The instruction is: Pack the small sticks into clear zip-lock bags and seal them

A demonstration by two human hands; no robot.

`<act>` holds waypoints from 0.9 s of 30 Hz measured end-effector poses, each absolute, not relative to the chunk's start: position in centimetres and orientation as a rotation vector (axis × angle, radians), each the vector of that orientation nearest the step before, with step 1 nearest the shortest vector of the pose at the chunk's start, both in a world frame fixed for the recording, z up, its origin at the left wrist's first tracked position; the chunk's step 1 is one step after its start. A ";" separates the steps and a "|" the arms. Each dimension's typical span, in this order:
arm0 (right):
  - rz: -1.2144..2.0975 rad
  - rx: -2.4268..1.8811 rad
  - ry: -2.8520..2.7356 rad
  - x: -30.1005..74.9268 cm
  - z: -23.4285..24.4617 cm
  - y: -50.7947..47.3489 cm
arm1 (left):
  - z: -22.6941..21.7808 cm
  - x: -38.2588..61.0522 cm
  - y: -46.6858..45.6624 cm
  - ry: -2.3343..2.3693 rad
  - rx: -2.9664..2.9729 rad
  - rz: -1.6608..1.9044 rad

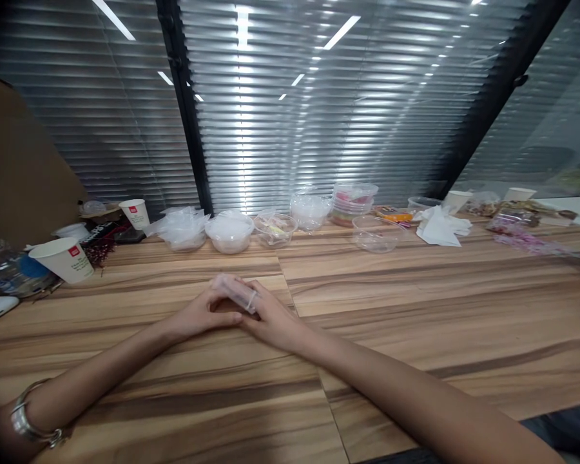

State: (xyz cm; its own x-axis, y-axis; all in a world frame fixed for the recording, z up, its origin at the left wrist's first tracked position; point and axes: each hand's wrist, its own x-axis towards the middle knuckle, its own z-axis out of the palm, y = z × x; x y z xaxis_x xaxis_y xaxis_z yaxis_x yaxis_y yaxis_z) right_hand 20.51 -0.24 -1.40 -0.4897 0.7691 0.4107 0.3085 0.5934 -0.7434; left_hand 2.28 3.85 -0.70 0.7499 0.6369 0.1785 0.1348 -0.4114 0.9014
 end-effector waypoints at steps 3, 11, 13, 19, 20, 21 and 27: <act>0.887 -0.841 -1.905 20.6 -1.2 0.2 | -1.1 2.4 4.0 0.625 1.900 0.679; 1.211 -0.899 -1.570 21.1 -2.5 1.1 | -1.3 2.4 3.3 1.025 2.436 1.207; 1.199 -0.843 -1.721 21.0 -2.3 0.6 | -1.1 2.4 2.6 0.978 2.714 1.124; 1.130 -0.757 -1.962 20.8 -1.8 -0.2 | -1.0 2.5 2.0 0.941 2.924 1.043; 1.122 -0.764 -1.962 20.9 -1.8 -0.2 | -1.0 2.5 2.0 0.937 2.923 1.051; 1.114 -0.774 -1.961 20.9 -1.8 -0.2 | -0.9 2.5 2.1 0.934 2.923 1.053; 1.086 -0.685 -2.108 20.6 -1.0 -0.7 | -0.9 2.3 2.1 0.904 2.886 1.066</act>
